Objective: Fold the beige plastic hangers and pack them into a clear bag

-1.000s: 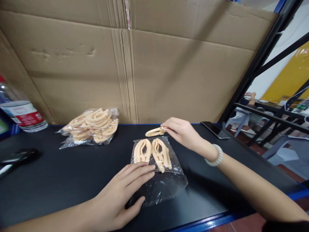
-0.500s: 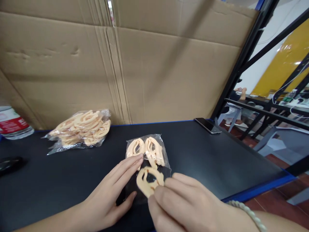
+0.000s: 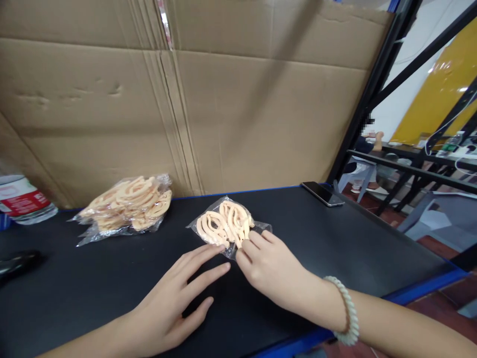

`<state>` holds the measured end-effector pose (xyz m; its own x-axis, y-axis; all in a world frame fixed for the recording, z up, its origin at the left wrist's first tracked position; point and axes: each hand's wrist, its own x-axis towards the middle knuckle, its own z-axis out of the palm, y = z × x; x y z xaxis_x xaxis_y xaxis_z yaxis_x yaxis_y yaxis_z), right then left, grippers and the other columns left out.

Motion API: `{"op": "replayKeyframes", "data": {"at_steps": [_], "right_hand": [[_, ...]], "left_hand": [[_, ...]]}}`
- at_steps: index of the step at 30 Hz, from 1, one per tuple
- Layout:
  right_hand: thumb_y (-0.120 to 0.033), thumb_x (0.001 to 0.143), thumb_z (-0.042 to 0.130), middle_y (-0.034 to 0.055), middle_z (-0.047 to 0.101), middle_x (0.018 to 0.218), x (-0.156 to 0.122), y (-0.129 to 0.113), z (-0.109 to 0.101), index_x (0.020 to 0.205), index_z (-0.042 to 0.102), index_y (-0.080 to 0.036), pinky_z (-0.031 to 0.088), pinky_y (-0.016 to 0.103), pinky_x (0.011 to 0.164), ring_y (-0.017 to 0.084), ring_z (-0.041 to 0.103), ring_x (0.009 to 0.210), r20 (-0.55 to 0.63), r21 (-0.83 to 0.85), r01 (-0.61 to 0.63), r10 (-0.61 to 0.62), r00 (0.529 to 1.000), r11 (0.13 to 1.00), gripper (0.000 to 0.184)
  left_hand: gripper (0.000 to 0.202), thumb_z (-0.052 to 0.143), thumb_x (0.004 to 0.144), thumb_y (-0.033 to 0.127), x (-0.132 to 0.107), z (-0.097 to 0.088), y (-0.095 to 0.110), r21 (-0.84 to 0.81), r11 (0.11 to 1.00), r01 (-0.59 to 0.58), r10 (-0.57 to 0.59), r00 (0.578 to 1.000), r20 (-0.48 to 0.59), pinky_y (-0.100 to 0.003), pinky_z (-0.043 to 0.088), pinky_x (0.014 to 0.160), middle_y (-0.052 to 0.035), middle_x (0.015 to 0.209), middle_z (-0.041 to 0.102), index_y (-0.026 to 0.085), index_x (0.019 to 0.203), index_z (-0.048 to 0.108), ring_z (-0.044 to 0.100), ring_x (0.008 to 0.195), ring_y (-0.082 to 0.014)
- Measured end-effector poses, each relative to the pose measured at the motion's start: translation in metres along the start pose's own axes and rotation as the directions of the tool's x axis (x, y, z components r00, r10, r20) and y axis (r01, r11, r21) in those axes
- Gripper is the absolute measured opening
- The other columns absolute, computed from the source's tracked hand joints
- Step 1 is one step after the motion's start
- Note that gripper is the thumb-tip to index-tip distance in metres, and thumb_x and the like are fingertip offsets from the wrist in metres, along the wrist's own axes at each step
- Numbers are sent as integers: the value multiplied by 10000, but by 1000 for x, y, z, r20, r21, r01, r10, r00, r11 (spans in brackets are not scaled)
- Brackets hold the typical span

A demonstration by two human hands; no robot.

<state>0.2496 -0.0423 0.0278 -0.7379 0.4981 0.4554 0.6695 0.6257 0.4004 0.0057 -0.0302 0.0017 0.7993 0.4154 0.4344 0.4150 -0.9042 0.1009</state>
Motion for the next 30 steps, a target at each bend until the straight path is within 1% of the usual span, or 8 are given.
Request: {"op": "replayKeyframes", "data": {"at_steps": [8, 13, 16, 20, 23, 25, 27, 30], "right_hand": [[-258, 869, 632, 76, 627, 896, -9, 64, 25, 988, 603, -146, 408, 311, 700, 225, 550, 843, 116, 134, -327, 313, 943, 935, 166], [-206, 888, 563, 81, 637, 800, 4, 73, 45, 758, 592, -159, 364, 295, 643, 214, 564, 783, 225, 145, -363, 327, 918, 920, 141], [-167, 889, 496, 44, 603, 688, -3, 72, 42, 664, 536, -175, 339, 278, 587, 178, 549, 674, 216, 170, -419, 381, 899, 892, 228], [-123, 810, 527, -2, 588, 674, -21, 63, 23, 756, 540, -176, 366, 239, 539, 131, 526, 585, 193, 292, -497, 459, 867, 817, 77], [-93, 792, 533, 69, 614, 853, -22, 41, 3, 895, 559, -146, 432, 293, 665, 183, 553, 782, -57, 401, -330, 383, 922, 855, 119], [-60, 852, 479, 68, 598, 789, -15, 20, -8, 831, 582, -149, 400, 322, 646, 190, 517, 749, -206, 298, -27, 92, 974, 954, 138], [-74, 895, 485, 27, 538, 664, -4, 0, -12, 743, 594, -156, 338, 323, 573, 171, 460, 641, -208, 158, 228, -194, 959, 961, 204], [-94, 927, 471, 40, 541, 693, 12, -21, -4, 750, 623, -129, 345, 338, 582, 177, 468, 667, -126, 69, 327, -317, 940, 943, 235]], "left_hand": [[459, 460, 908, 113, 26, 6, 5, 236, 957, -171, 151, 983, 99, -424, 452, 933, -79, 1416, 527, 157, 1365, 465, 523, 1168, -286], [228, 472, 927, 93, 55, 13, 5, 402, 885, -237, 197, 970, 140, -360, 462, 766, -76, 1071, 683, 139, 1106, 605, 601, 935, -236], [185, 460, 924, 92, 51, 9, -3, 438, 861, -257, 235, 966, 105, -345, 444, 671, -43, 780, 638, 149, 828, 607, 581, 730, -207], [209, 414, 940, 118, 24, -5, -10, 357, 899, -252, 248, 967, 59, -326, 472, 712, -61, 819, 645, 157, 883, 612, 603, 787, -201], [245, 392, 948, 98, 6, -11, -8, 317, 914, -252, 260, 966, 20, -316, 494, 775, -64, 854, 666, 163, 920, 627, 623, 825, -189], [250, 396, 954, 94, 1, -11, -7, 313, 915, -255, 273, 962, -16, -315, 503, 799, -65, 885, 683, 156, 941, 638, 635, 845, -187], [238, 413, 953, 98, -1, -10, -7, 315, 915, -253, 284, 957, -57, -327, 510, 811, -68, 921, 699, 142, 942, 647, 643, 874, -199], [234, 426, 949, 99, -1, -9, -9, 315, 912, -263, 304, 949, -87, -344, 518, 798, -65, 928, 711, 129, 917, 655, 651, 871, -212]]}}
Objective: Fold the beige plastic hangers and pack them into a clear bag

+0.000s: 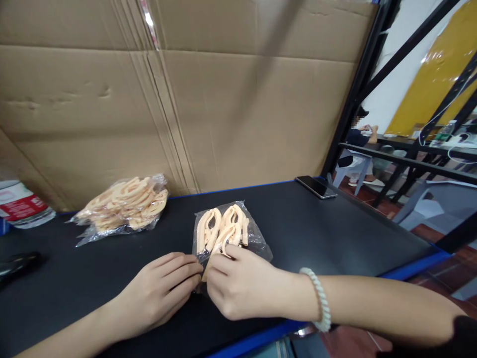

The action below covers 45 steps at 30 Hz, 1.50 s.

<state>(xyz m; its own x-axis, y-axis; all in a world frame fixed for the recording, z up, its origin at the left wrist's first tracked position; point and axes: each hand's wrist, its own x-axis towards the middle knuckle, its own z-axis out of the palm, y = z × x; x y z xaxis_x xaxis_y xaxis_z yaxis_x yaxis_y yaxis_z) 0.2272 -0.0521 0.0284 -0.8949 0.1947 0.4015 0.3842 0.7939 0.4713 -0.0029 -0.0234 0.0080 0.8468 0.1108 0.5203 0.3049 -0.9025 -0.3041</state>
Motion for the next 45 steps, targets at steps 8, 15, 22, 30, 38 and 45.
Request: {"op": "replayKeyframes", "data": {"at_steps": [8, 15, 22, 30, 38, 45], "right_hand": [[-140, 959, 449, 58, 541, 842, 19, 6, 14, 881, 636, -133, 412, 365, 691, 205, 493, 812, 169, -42, 10, -3, 986, 999, 203], [-121, 949, 447, 84, 598, 916, 6, 34, 14, 863, 643, -141, 432, 391, 730, 228, 516, 865, 224, -208, -118, 164, 961, 971, 214], [-96, 913, 444, 166, 610, 1120, -8, 40, 19, 973, 655, -91, 461, 423, 776, 279, 530, 983, 247, -192, -197, 242, 938, 961, 219], [-19, 753, 464, 128, 492, 1267, -34, 76, -3, 900, 590, -197, 447, 429, 968, 242, 476, 1203, 71, 540, -383, 413, 908, 749, 263], [-247, 512, 915, 136, 428, 1392, -51, 101, -8, 1174, 525, -253, 368, 451, 1068, 289, 219, 1446, 416, 722, -359, 44, 908, 592, 768], [-297, 676, 826, 141, 269, 1505, -47, 88, 3, 966, 609, -206, 324, 464, 1103, 308, 245, 1426, 365, 708, -438, 244, 898, 554, 373]], "left_hand": [[235, 436, 884, 69, -4, -8, -4, -59, 998, 34, -33, 999, 26, -342, 534, 785, -80, 889, 710, 136, 917, 658, 659, 843, -212], [203, 453, 882, 78, -6, -11, -11, -127, 990, 70, -62, 996, 60, -358, 527, 791, -73, 963, 715, 136, 911, 646, 657, 872, -222], [177, 472, 888, 79, -6, -9, -11, -140, 985, 99, -88, 993, 78, -375, 538, 791, -90, 1002, 704, 121, 940, 636, 653, 900, -235], [85, 526, 901, 99, -13, -5, -13, -170, 967, 192, -190, 981, 26, -318, 545, 780, -118, 1086, 646, 149, 878, 591, 624, 970, -219], [125, 484, 888, 78, -19, 2, -14, -395, 842, 368, -384, 922, 41, -257, 527, 743, -98, 1055, 662, 192, 846, 513, 652, 878, -163], [112, 511, 897, 116, -18, 3, -18, -490, 702, 516, -575, 818, 38, -200, 506, 672, -19, 855, 663, 195, 818, 498, 643, 733, -116]]}}
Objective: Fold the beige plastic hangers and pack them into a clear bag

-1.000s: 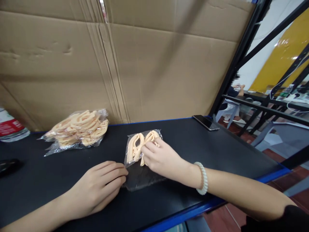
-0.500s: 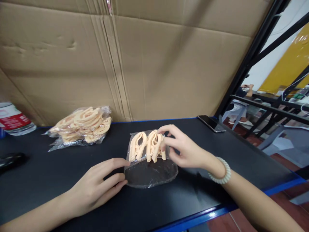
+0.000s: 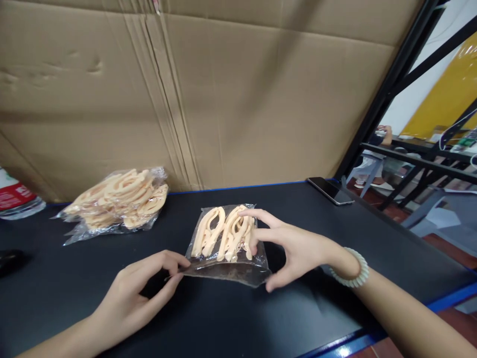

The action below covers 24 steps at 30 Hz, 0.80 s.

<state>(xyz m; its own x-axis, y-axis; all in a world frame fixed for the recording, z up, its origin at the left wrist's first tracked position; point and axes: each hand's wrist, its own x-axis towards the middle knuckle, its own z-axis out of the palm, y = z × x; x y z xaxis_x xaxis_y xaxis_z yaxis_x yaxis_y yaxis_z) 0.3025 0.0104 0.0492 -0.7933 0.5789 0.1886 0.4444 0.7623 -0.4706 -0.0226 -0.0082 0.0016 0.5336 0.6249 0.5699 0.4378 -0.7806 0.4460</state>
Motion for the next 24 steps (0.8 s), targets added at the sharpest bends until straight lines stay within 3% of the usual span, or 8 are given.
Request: {"op": "replayKeyframes", "data": {"at_steps": [2, 3, 6, 9, 13, 17, 20, 24], "right_hand": [[-240, 803, 693, 130, 376, 1424, 2, 1, 3, 830, 629, -190, 345, 459, 1080, 286, 367, 1349, -73, 1, -24, 24, 997, 1000, 86], [-224, 836, 641, 126, 428, 1364, 2, 1, 3, 781, 626, -185, 365, 453, 1059, 273, 425, 1292, -96, 17, -26, 28, 995, 1000, 69], [-339, 826, 674, 119, 475, 1261, 3, -1, 1, 804, 617, -185, 402, 436, 1014, 257, 492, 1176, -68, 108, -8, 15, 998, 994, 165], [-464, 669, 817, 106, 465, 1240, 2, -6, 1, 901, 602, -203, 399, 429, 1019, 262, 464, 1172, 0, 105, -23, 24, 1000, 994, 410], [-303, 772, 759, 74, 502, 1129, 4, -8, 8, 909, 595, -207, 428, 376, 973, 206, 496, 1090, -43, 135, -76, 83, 996, 988, 234], [-283, 743, 783, 71, 519, 1125, 5, -6, 11, 1090, 588, -202, 423, 376, 980, 200, 509, 1077, -65, 177, -62, 75, 995, 982, 407], [-250, 836, 687, 62, 550, 1083, 6, -6, 12, 880, 626, -189, 433, 353, 952, 182, 534, 1051, -68, 192, -67, 82, 994, 979, 97], [-243, 913, 569, 41, 641, 875, 9, -8, 21, 771, 547, -173, 484, 313, 791, 146, 595, 826, -114, 379, -168, 227, 967, 910, 160]], "left_hand": [[94, 517, 903, 146, 2, 0, -1, -8, 999, 46, -46, 999, -8, -197, 507, 654, -9, 829, 666, 194, 822, 518, 642, 709, -115], [86, 518, 906, 160, 2, -1, -1, -9, 998, 66, -66, 998, -10, -196, 508, 645, -5, 816, 668, 194, 828, 533, 641, 697, -116], [92, 517, 913, 198, 3, -1, -1, -16, 993, 120, -120, 993, -14, -196, 511, 620, 1, 781, 673, 193, 837, 569, 637, 663, -117], [115, 521, 914, 221, 3, -2, -1, -34, 986, 163, -163, 986, -14, -193, 515, 610, 6, 757, 671, 192, 818, 577, 637, 649, -118], [106, 524, 917, 232, 2, -2, -2, -42, 982, 185, -186, 982, -21, -195, 516, 617, 16, 754, 664, 197, 841, 588, 639, 653, -119], [95, 520, 926, 235, 2, -2, -3, -55, 980, 193, -194, 981, -21, -196, 512, 629, 22, 762, 661, 203, 867, 586, 642, 668, -120], [88, 511, 938, 238, 2, -2, -3, -82, 974, 211, -211, 977, 1, -192, 511, 646, 29, 775, 659, 209, 883, 573, 647, 688, -115], [90, 506, 947, 239, 1, -3, -1, -109, 964, 243, -243, 970, 15, -187, 502, 630, 42, 745, 644, 210, 871, 546, 641, 664, -106]]}}
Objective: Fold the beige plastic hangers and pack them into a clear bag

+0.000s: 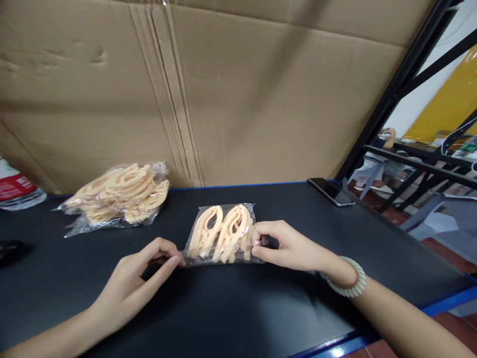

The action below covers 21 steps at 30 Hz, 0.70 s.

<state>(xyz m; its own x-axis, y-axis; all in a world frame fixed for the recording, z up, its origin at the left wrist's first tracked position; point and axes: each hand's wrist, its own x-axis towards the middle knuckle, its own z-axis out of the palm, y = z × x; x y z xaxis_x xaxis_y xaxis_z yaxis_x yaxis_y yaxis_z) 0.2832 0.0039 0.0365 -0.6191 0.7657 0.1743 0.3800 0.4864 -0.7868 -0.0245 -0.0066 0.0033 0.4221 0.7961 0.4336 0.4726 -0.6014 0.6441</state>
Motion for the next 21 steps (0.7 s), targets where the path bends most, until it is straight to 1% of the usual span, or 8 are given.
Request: {"op": "replayKeyframes", "data": {"at_steps": [4, 6, 8, 11, 13, 16, 18, 21], "right_hand": [[-325, 846, 659, 8, 645, 687, 3, 9, 12, 733, 497, -173, 484, 252, 604, 116, 604, 622, -41, 312, -201, 225, 974, 929, 250], [-344, 800, 702, -7, 636, 638, 5, 16, 17, 753, 475, -178, 433, 212, 493, 96, 579, 516, -63, 385, -253, 299, 952, 887, 286], [-340, 791, 704, -33, 616, 605, 8, 23, 21, 820, 458, -187, 379, 185, 430, 76, 534, 436, -82, 406, -279, 339, 937, 870, 292], [-302, 825, 664, -86, 556, 582, 9, 29, 24, 923, 410, -216, 361, 169, 422, 58, 475, 410, -108, 414, -247, 316, 943, 876, 286], [-273, 853, 629, -88, 526, 610, 9, 29, 24, 924, 419, -223, 360, 170, 441, 57, 465, 449, -114, 368, -207, 265, 958, 907, 227], [-232, 876, 595, -44, 549, 673, 7, 27, 23, 838, 531, -195, 376, 187, 505, 75, 505, 563, -101, 164, -169, 187, 977, 972, 84], [-221, 889, 579, -15, 605, 716, 6, 26, 22, 823, 614, -184, 390, 199, 542, 92, 542, 625, -84, 27, -169, 171, 982, 985, 84], [-237, 921, 545, 9, 672, 804, 5, 23, 18, 891, 673, -194, 430, 215, 597, 109, 587, 679, -52, -52, -166, 164, 985, 985, 139]], "left_hand": [[107, 471, 956, 232, -1, 3, 1, -60, 998, 30, -30, 1000, 2, -186, 500, 573, 47, 691, 602, 207, 858, 506, 610, 581, -96], [97, 463, 949, 225, -1, 5, 0, -54, 998, 41, -42, 999, -17, -195, 502, 549, 27, 744, 603, 206, 864, 505, 593, 565, -95], [97, 466, 934, 215, 0, 7, -3, -10, 999, 42, -42, 998, -52, -206, 500, 531, -10, 870, 607, 202, 852, 516, 580, 568, -91], [106, 471, 916, 202, 1, 8, -6, 56, 997, 50, -45, 995, -87, -217, 511, 538, -51, 1045, 562, 197, 834, 537, 571, 570, -75], [100, 476, 908, 198, 1, 9, -8, 78, 995, 55, -47, 994, -98, -216, 513, 538, -51, 1062, 541, 197, 837, 546, 552, 543, -60], [91, 478, 902, 191, 1, 10, -9, 119, 992, 35, -22, 994, -107, -208, 498, 518, -52, 1106, 522, 199, 851, 553, 513, 504, -38], [114, 459, 908, 180, -1, 10, -10, 176, 984, 10, 5, 996, -88, -210, 487, 518, -55, 1164, 512, 202, 861, 560, 507, 510, -35], [172, 408, 924, 157, -2, 7, -8, 277, 960, -32, 37, 999, -11, -227, 484, 550, -53, 1214, 511, 208, 877, 565, 540, 561, -53]]}}
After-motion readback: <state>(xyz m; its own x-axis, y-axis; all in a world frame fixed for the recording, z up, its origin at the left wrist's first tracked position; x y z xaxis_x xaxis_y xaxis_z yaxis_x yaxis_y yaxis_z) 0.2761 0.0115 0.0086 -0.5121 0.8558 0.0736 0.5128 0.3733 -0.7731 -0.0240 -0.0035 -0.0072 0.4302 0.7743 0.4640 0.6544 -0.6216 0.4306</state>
